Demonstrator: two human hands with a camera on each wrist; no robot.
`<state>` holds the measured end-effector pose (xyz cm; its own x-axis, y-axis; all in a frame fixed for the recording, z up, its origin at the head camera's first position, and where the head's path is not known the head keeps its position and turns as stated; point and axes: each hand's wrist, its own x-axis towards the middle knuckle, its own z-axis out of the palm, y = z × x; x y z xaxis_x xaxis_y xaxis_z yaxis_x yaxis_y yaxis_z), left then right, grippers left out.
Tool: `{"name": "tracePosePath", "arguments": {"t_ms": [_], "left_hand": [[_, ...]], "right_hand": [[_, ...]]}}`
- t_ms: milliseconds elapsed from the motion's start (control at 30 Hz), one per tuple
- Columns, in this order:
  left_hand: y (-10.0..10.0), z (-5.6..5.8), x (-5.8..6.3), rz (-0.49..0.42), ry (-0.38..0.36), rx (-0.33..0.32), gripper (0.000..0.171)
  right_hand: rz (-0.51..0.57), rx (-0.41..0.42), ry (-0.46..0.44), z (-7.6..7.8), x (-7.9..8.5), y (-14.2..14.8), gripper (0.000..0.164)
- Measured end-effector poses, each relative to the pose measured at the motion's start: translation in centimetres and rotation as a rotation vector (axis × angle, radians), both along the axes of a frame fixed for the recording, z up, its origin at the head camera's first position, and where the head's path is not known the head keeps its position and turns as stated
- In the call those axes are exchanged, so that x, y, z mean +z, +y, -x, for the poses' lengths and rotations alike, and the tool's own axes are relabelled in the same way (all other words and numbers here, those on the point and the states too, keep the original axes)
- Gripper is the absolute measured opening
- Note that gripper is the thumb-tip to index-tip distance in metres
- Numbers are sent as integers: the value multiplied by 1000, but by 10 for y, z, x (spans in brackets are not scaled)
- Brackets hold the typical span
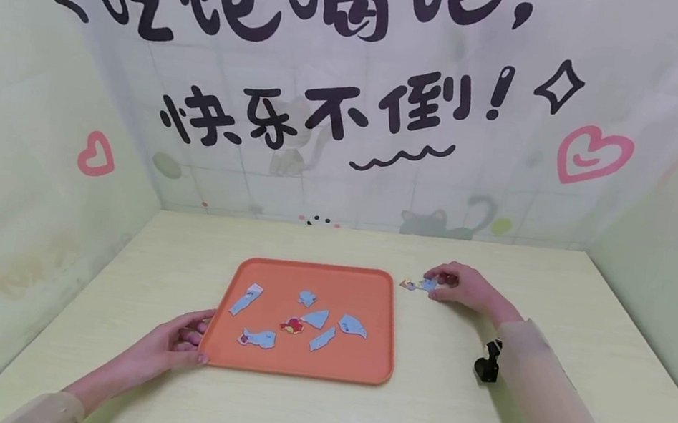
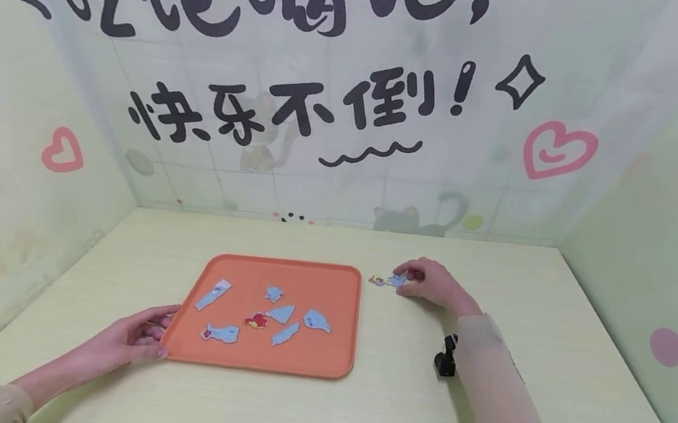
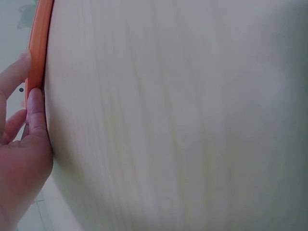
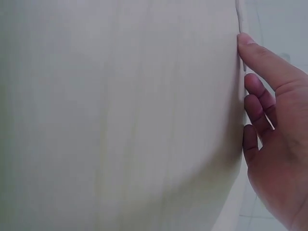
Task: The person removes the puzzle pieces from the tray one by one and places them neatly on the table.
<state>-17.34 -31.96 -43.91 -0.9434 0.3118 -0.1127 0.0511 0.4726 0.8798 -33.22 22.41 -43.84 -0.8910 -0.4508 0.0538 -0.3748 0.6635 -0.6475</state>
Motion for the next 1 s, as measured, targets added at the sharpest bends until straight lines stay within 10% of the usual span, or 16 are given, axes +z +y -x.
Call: {"name": "tracePosePath", "arguments": {"t_ms": [1000], "left_hand": [[-2,0,-1,-11,-1,-5,82]], "right_hand": [[63,69,169,-28,40,-67,46]]}}
